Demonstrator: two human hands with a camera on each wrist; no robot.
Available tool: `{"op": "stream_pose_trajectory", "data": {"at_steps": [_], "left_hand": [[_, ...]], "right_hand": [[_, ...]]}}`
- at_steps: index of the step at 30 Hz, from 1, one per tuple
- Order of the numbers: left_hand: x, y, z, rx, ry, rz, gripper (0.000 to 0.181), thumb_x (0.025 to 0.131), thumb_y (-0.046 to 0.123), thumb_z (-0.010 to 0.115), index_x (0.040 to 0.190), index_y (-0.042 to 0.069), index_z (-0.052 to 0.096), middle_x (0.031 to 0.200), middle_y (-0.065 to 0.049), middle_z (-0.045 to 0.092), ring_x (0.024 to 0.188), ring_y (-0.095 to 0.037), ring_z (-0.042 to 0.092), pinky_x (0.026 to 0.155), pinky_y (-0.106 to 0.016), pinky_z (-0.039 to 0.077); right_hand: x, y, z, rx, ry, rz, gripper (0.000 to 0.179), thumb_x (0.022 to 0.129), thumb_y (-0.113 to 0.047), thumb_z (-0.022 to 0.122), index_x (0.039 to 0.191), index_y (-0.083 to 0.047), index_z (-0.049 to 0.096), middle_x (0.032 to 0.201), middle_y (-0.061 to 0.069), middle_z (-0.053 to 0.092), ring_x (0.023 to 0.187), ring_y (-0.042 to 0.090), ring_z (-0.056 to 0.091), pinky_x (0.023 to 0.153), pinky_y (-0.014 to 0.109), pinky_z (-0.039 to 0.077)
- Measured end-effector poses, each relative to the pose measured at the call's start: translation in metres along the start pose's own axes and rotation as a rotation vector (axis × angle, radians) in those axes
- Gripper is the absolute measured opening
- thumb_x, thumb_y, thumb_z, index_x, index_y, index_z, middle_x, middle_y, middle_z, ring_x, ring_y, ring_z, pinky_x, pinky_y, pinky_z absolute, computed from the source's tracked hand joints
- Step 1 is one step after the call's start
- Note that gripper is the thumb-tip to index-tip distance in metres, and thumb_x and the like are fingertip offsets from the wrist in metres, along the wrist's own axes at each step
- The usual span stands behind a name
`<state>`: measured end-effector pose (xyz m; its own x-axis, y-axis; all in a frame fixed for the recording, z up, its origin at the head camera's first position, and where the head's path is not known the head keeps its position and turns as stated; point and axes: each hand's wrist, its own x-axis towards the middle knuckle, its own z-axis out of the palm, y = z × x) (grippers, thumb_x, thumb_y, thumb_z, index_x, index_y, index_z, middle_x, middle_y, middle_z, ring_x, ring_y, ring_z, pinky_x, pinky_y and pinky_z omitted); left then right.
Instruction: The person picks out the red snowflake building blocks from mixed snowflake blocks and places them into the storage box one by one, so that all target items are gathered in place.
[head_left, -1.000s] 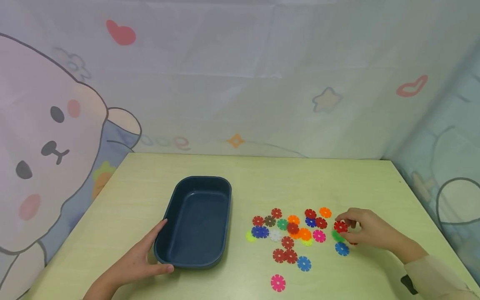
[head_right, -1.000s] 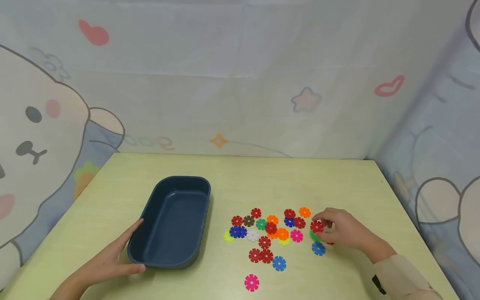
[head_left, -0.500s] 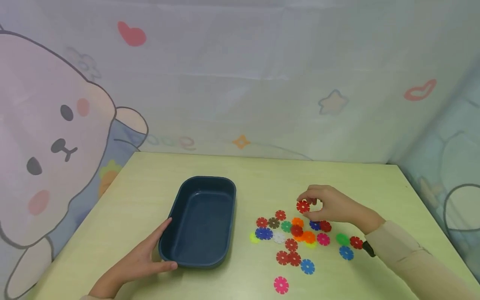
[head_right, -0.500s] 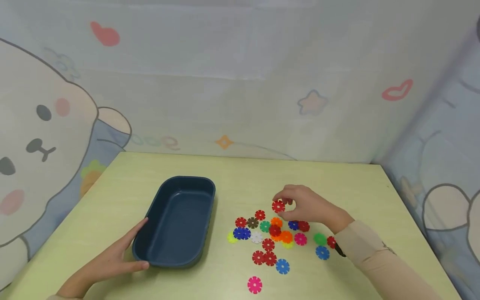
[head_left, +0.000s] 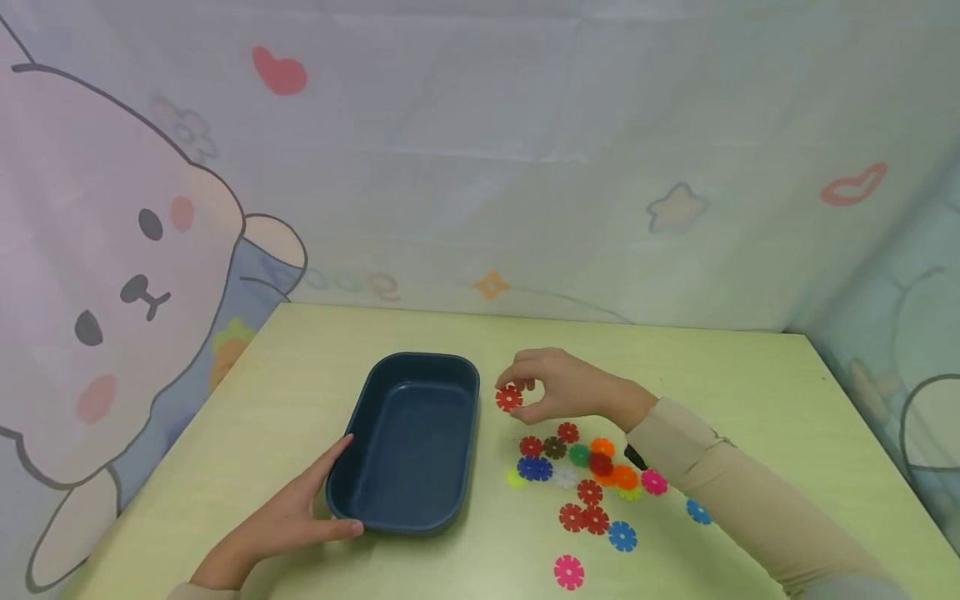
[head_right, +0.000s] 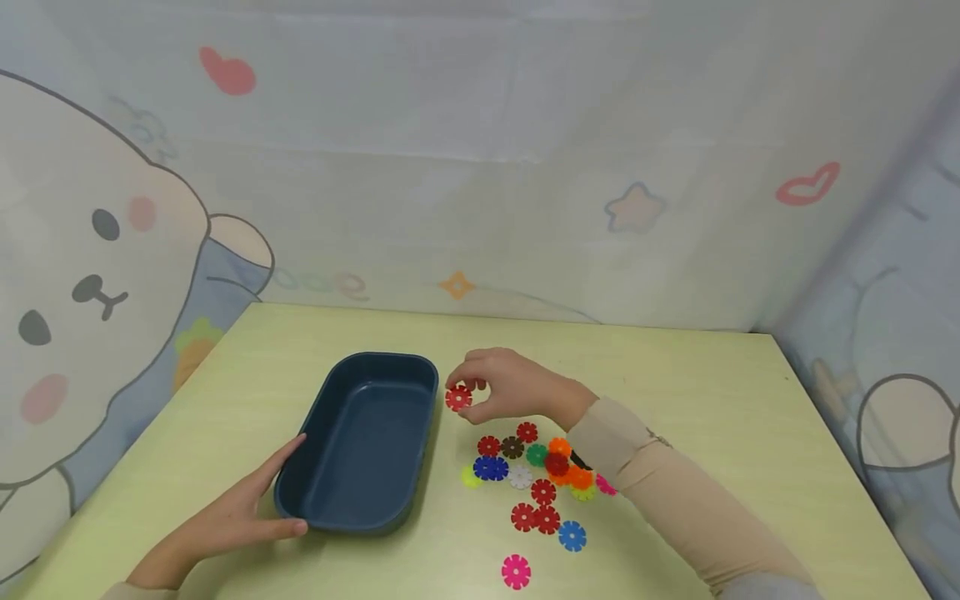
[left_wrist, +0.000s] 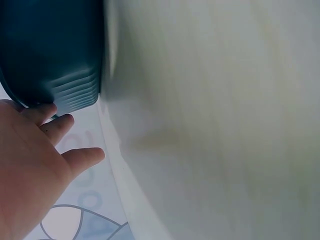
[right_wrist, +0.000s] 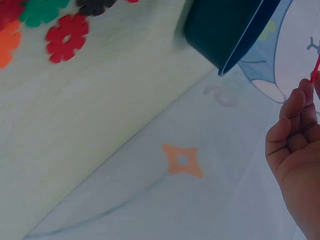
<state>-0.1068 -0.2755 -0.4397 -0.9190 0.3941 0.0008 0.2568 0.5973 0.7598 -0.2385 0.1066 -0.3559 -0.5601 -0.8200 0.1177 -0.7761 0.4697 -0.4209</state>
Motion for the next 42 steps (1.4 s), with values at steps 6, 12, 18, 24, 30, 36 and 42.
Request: {"op": "stream_pose_trajectory", "data": {"at_steps": [6, 12, 18, 24, 30, 36, 42], "left_hand": [[-0.003, 0.003, -0.001, 0.006, -0.003, -0.009, 0.105, 0.078, 0.030, 0.080, 0.156, 0.018, 0.011, 0.157, -0.025, 0.017, 0.140, -0.048, 0.020, 0.100, -0.067, 0.029], [-0.002, 0.005, 0.000, -0.014, -0.007, -0.018, 0.105, 0.078, 0.030, 0.079, 0.156, 0.019, 0.011, 0.157, -0.025, 0.017, 0.140, -0.047, 0.019, 0.101, -0.067, 0.028], [-0.001, 0.004, 0.001, -0.027, -0.015, -0.034, 0.103, 0.080, 0.030, 0.078, 0.156, 0.016, 0.011, 0.157, -0.024, 0.017, 0.141, -0.047, 0.019, 0.101, -0.068, 0.027], [-0.001, 0.003, 0.000, -0.043, -0.025, -0.058, 0.103, 0.080, 0.031, 0.078, 0.156, 0.016, 0.010, 0.158, -0.024, 0.015, 0.141, -0.048, 0.017, 0.102, -0.069, 0.025], [0.000, 0.003, 0.000, -0.045, -0.031, -0.070, 0.102, 0.081, 0.031, 0.077, 0.156, 0.015, 0.009, 0.158, -0.023, 0.014, 0.141, -0.048, 0.017, 0.101, -0.070, 0.024], [0.001, 0.002, 0.000, -0.035, -0.022, -0.061, 0.102, 0.081, 0.031, 0.077, 0.156, 0.014, 0.010, 0.158, -0.023, 0.016, 0.141, -0.046, 0.018, 0.102, -0.069, 0.025], [-0.001, 0.002, 0.000, -0.032, -0.020, -0.062, 0.103, 0.080, 0.031, 0.078, 0.156, 0.015, 0.010, 0.157, -0.024, 0.017, 0.141, -0.047, 0.019, 0.101, -0.069, 0.026]], "right_hand": [[0.036, -0.017, 0.020, 0.085, 0.003, -0.100, 0.032, 0.082, -0.023, 0.073, 0.112, -0.011, 0.069, 0.090, -0.006, 0.059, 0.082, 0.014, 0.055, 0.073, 0.025, 0.047], [0.068, -0.033, 0.047, 0.199, -0.035, -0.121, 0.032, 0.084, -0.022, 0.071, 0.114, -0.010, 0.069, 0.094, -0.004, 0.061, 0.085, 0.010, 0.056, 0.076, 0.022, 0.047], [0.093, -0.043, 0.077, 0.279, -0.062, -0.099, 0.031, 0.083, -0.021, 0.073, 0.113, -0.010, 0.069, 0.091, -0.004, 0.061, 0.081, 0.006, 0.053, 0.075, 0.018, 0.046], [0.113, -0.052, 0.096, 0.312, -0.117, -0.075, 0.032, 0.083, -0.019, 0.074, 0.113, -0.010, 0.069, 0.088, -0.006, 0.059, 0.077, 0.004, 0.051, 0.070, 0.016, 0.045], [0.125, -0.056, 0.110, 0.326, -0.162, -0.052, 0.032, 0.083, -0.019, 0.074, 0.113, -0.011, 0.068, 0.082, -0.008, 0.058, 0.071, 0.003, 0.051, 0.066, 0.015, 0.045], [0.127, -0.058, 0.118, 0.280, -0.194, -0.001, 0.030, 0.082, -0.019, 0.075, 0.110, -0.013, 0.069, 0.079, -0.009, 0.058, 0.070, 0.002, 0.051, 0.065, 0.014, 0.044], [0.127, -0.058, 0.127, 0.271, -0.241, 0.057, 0.026, 0.081, -0.019, 0.076, 0.105, -0.014, 0.070, 0.078, -0.010, 0.058, 0.069, 0.002, 0.051, 0.063, 0.014, 0.043]]}}
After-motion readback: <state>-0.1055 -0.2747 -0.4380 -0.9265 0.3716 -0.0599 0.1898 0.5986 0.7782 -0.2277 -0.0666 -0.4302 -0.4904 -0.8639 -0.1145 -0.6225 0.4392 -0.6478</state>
